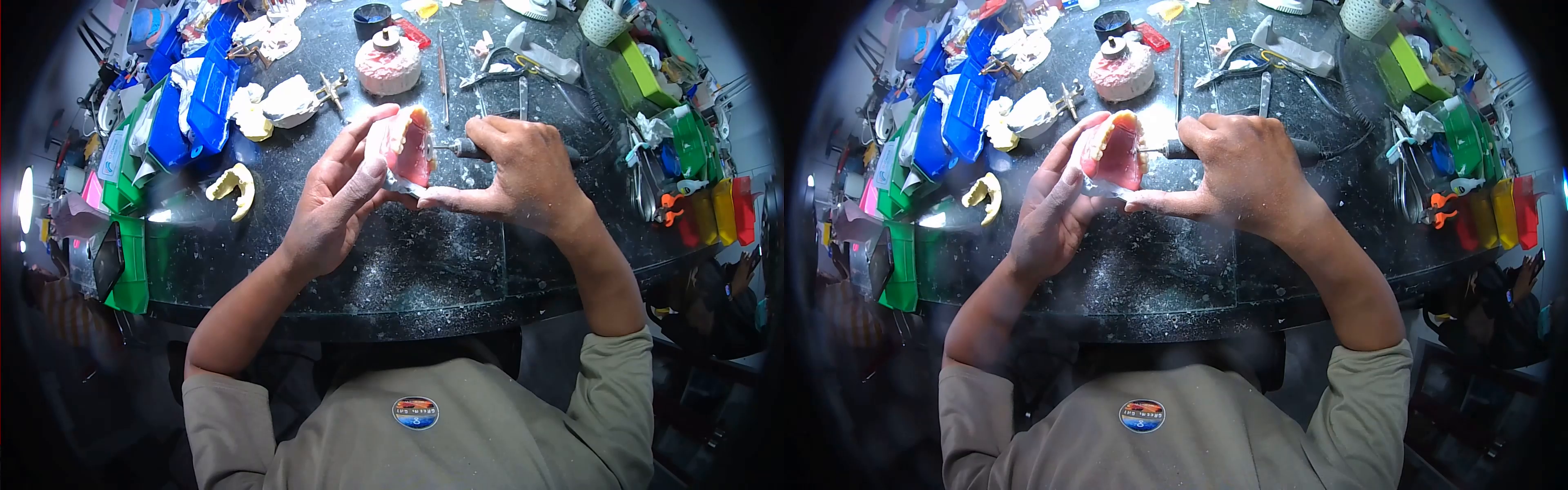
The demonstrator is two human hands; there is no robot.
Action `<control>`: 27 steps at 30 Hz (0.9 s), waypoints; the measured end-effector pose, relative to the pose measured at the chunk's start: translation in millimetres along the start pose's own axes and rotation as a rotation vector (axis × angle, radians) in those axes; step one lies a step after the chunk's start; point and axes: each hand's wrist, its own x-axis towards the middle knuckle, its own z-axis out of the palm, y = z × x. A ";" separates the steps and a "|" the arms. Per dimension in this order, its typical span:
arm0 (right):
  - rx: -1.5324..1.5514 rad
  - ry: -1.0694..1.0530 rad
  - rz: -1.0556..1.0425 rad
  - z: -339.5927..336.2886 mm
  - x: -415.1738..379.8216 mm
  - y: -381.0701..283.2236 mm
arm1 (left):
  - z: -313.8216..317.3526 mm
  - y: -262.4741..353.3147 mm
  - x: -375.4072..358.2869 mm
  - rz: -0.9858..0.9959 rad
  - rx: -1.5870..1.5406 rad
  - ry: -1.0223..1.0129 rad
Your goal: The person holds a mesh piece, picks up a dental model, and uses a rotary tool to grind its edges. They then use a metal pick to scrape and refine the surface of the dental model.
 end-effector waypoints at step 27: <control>0.006 -0.025 0.038 -1.5 0.7 0.2 | -1.0 2.4 -0.6 -0.021 -0.056 -0.040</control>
